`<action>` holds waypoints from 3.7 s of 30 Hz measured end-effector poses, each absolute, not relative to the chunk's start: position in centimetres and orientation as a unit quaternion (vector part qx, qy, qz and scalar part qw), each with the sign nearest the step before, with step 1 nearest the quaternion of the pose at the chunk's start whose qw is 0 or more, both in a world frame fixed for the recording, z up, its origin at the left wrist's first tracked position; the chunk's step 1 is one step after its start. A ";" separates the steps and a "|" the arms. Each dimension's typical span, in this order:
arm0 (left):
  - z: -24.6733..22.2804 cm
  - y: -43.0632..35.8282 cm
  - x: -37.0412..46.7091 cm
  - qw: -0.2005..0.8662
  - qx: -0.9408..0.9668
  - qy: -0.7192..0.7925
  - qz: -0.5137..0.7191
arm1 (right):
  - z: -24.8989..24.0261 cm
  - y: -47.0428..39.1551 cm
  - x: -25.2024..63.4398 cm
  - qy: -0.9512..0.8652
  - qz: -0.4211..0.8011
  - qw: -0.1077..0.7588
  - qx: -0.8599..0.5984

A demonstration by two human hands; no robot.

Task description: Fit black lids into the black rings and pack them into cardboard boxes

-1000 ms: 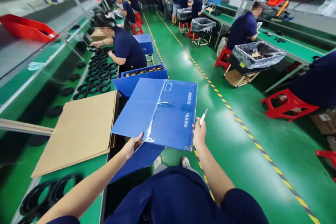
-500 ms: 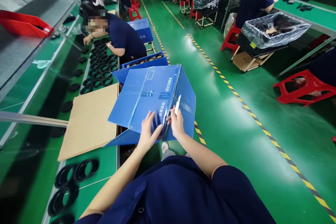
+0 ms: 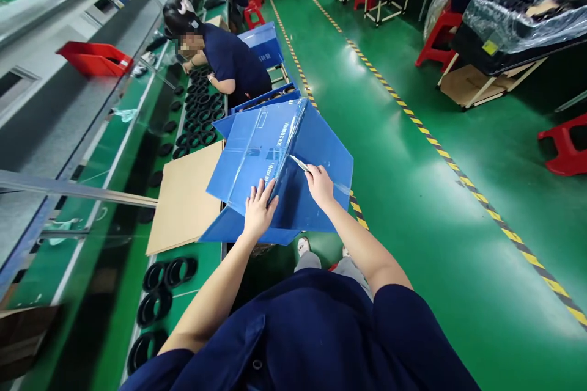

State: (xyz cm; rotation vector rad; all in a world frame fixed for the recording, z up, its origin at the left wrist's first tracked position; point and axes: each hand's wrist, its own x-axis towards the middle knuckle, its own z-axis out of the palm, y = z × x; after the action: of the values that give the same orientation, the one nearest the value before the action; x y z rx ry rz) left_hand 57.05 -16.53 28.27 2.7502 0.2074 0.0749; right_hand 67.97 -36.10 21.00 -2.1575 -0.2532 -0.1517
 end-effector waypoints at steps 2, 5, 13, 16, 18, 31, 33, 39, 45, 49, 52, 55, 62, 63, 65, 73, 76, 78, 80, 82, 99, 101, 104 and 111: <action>28.3 -16.1 57.2 0.191 0.978 0.074 0.022 | 21.8 -35.8 68.6 -0.137 -0.066 0.422 -0.894; 28.3 -15.3 57.4 0.187 0.980 0.072 0.017 | 23.1 -35.2 69.7 -0.170 -0.032 0.355 -0.919; 28.6 -13.8 57.6 0.213 0.974 0.079 0.004 | 23.8 -34.3 71.2 -0.211 -0.020 0.283 -0.935; 28.6 -13.1 57.8 0.227 0.971 0.080 0.004 | 23.1 -34.2 71.7 -0.229 -0.024 0.287 -0.930; 28.6 -12.6 58.0 0.234 0.969 0.076 0.010 | 22.4 -34.3 72.1 -0.241 -0.027 0.291 -0.926; 28.6 -10.8 58.1 0.241 0.968 0.069 0.014 | 15.3 -36.0 73.9 -0.285 -0.041 0.354 -0.890; 28.6 -10.5 58.1 0.245 0.967 0.069 0.011 | 13.6 -36.6 74.1 -0.287 -0.028 0.359 -0.888; 28.7 -9.6 57.9 0.239 0.969 0.061 0.018 | 7.8 -39.3 73.7 -0.275 0.014 0.364 -0.890; 29.2 -9.7 57.7 0.238 0.968 0.083 0.017 | 3.3 -41.0 72.5 -0.262 0.028 0.368 -0.892; 29.7 -10.4 57.8 0.222 0.971 0.091 0.013 | 2.3 -40.2 72.2 -0.245 0.027 0.400 -0.883; 30.0 -10.6 57.9 0.212 0.973 0.096 0.010 | 2.4 -39.9 72.3 -0.236 0.031 0.406 -0.882; 30.1 -10.6 57.9 0.194 0.975 0.106 0.007 | 2.9 -40.6 72.3 -0.246 0.036 0.401 -0.882; 29.2 -10.2 57.1 0.199 0.976 0.088 0.003 | 9.8 -40.4 71.4 -0.235 -0.048 0.453 -0.858; 29.1 -10.2 57.1 0.199 0.977 0.081 0.005 | 11.5 -39.5 71.6 -0.243 -0.062 0.459 -0.852; 28.9 -10.2 57.1 0.197 0.978 0.072 0.008 | 14.9 -37.3 72.2 -0.268 -0.081 0.467 -0.839; 29.0 -11.0 57.6 0.207 0.975 0.081 0.008 | 18.5 -33.6 74.0 -0.282 -0.069 0.436 -0.852; 28.9 -11.1 57.7 0.209 0.974 0.086 0.010 | 17.3 -34.1 73.6 -0.280 -0.072 0.432 -0.854; 29.0 -11.1 57.7 0.210 0.974 0.087 0.006 | 16.7 -34.2 73.5 -0.283 -0.067 0.429 -0.855; 29.0 -11.0 57.7 0.208 0.974 0.084 0.004 | 16.4 -34.3 73.5 -0.287 -0.057 0.425 -0.857; 29.0 -10.9 57.8 0.208 0.975 0.080 0.006 | 16.3 -34.3 73.7 -0.292 -0.047 0.420 -0.858; 29.1 -10.1 57.8 0.232 0.968 0.088 0.018 | 10.5 -37.7 74.1 -0.296 -0.007 0.389 -0.872; 29.1 -10.0 57.9 0.233 0.968 0.088 0.024 | 9.3 -38.7 74.1 -0.297 -0.006 0.377 -0.877; 29.2 -9.9 58.1 0.244 0.965 0.088 0.025 | 7.5 -40.2 74.0 -0.295 0.010 0.357 -0.886; 29.6 -10.5 58.2 0.231 0.966 0.113 0.029 | 5.5 -40.6 74.0 -0.292 0.017 0.360 -0.886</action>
State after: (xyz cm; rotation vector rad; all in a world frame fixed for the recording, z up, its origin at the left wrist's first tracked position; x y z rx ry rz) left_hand 58.16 -10.45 29.59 2.6562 0.3111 0.0794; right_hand 73.96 -40.61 5.51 -2.2833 -0.7516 0.0431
